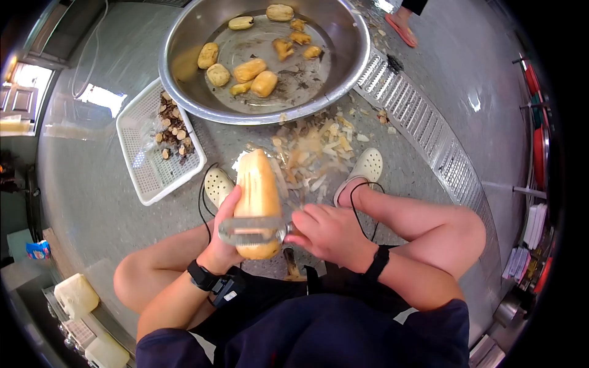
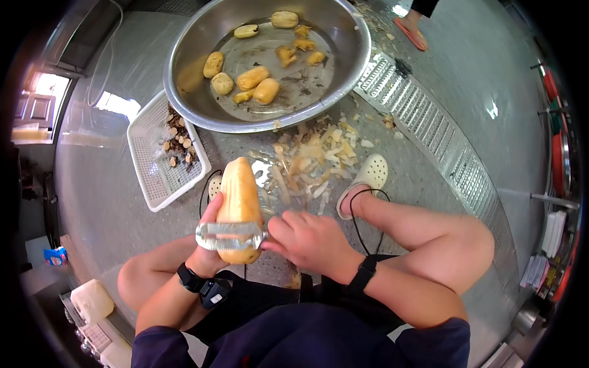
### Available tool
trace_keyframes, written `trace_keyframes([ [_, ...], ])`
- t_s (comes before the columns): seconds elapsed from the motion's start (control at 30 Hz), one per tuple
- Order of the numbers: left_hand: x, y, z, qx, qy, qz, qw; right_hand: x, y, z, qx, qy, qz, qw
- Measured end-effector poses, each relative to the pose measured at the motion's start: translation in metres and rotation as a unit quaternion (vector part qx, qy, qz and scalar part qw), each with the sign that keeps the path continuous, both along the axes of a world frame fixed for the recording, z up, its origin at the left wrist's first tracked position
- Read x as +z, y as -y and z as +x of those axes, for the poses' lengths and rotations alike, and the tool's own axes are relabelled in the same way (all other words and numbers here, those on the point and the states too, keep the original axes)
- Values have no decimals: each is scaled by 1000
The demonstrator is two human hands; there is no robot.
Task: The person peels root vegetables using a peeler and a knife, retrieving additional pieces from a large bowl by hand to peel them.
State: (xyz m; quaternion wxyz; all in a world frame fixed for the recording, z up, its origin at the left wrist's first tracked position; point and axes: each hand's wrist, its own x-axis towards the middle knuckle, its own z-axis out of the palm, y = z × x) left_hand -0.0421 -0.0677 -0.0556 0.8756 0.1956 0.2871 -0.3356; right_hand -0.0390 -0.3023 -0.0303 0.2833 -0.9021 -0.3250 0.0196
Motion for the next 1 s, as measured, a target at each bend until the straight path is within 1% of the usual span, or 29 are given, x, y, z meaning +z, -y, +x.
trace_keyframes([
  [0.07, 1, 0, -2, -41, 8, -3, 999, -14, 1, 2, -19, 9, 8, 1000],
  [0.1, 4, 2, 0, -48, -5, -5, 999, -20, 1, 1, -31, -4, 8, 999],
  [0.17, -11, -3, -4, -89, 16, 1, 996, -32, 2, 1, -46, -32, 10, 998],
  [0.2, -17, -5, -5, -111, 29, 4, 993, -36, 5, 8, -88, -84, -13, 993],
  [0.23, -6, 2, -7, -118, -14, 27, 993, -39, 11, 19, -131, -138, -35, 981],
  [0.27, -6, 6, -12, -131, -17, 4, 991, -44, 17, 26, -174, -193, -57, 964],
  [0.37, -8, 8, -18, -136, -38, -89, 986, -79, 42, 34, -248, -274, -32, 929],
  [0.43, -5, 3, -17, -138, -38, -131, 981, -101, 47, 33, -265, -294, 6, 918],
  [0.47, -5, 3, -17, -135, -35, -128, 982, -109, 49, 32, -271, -304, 25, 913],
  [0.53, -5, 3, -15, -124, -31, -123, 984, -104, 48, 36, -293, -391, 86, 868],
  [0.6, -12, -1, -13, -88, -32, -70, 993, -95, 43, 32, -301, -380, 123, 866],
  [0.67, -12, -2, -8, -65, -19, -28, 997, -70, 28, 27, -294, -267, 137, 907],
  [0.73, -5, -2, -1, -56, 6, 1, 998, -48, 16, 19, -284, -326, 161, 887],
  [0.77, -3, -3, -1, -50, 18, -3, 999, -40, 12, 13, -277, -356, 173, 876],
  [0.87, -1, -5, 4, -46, 7, 12, 999, -28, 2, -7, -247, -323, 187, 894],
  [1.0, -4, -10, 6, -41, 4, -8, 999, -11, -3, -20, -227, -400, 210, 863],
])
